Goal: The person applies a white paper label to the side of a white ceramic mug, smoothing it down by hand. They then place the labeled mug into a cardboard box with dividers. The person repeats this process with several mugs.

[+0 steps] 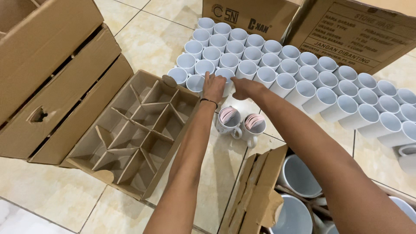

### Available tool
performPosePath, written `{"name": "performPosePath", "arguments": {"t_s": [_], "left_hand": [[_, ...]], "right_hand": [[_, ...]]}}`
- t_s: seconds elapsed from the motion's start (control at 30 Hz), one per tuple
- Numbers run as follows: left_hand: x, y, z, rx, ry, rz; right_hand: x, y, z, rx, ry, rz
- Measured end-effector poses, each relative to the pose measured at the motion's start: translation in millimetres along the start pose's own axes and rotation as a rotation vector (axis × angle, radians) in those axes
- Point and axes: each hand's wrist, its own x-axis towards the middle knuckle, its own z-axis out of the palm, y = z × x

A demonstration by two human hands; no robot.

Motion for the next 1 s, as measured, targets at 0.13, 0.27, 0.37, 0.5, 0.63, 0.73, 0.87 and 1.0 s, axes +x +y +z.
{"name": "performPosePath", "arguments": {"t_s": [0.13, 0.27, 0.37, 0.5, 0.63, 0.73, 0.87, 1.0], "left_hand": [[2.7, 4.1, -19.4, -0.011, 0.127, 0.076], [5.5, 13.4, -57.8, -0.106, 0.028, 0.098], [3.7, 30.5, -93.5, -0.19, 0.031, 0.153], [-6.2, 65.5, -146.7, -0.374, -0.021, 0.216], [-16.4, 94.0, -188.4, -0.396, 0.029, 0.29], [-25.8, 121.1, -210.3, -0.622, 0.054, 0.277], [-38.0, 162.4, -241.4, -1.081, 0.233, 0.347], [-59.6, 199.5, -270.6, -1.353, 0.056, 0.391]], "right_hand": [[-23.8, 7.3, -18.8, 0.038, 0.019, 0.017], [-52.3, 11.0, -29.4, 0.05, 0.135, 0.013], [-76.9, 17.6, -41.2, 0.099, 0.249, -0.006], [-122.9, 25.4, -60.7, 0.237, 0.375, -0.02], [-182.8, 49.6, -82.6, 0.253, 0.474, -0.108], [-235.9, 68.3, -88.1, 0.406, 0.533, -0.093], [-312.8, 80.3, -93.0, 0.796, 0.605, -0.203], [-377.1, 85.9, -84.6, 1.156, 0.627, -0.224]]}}
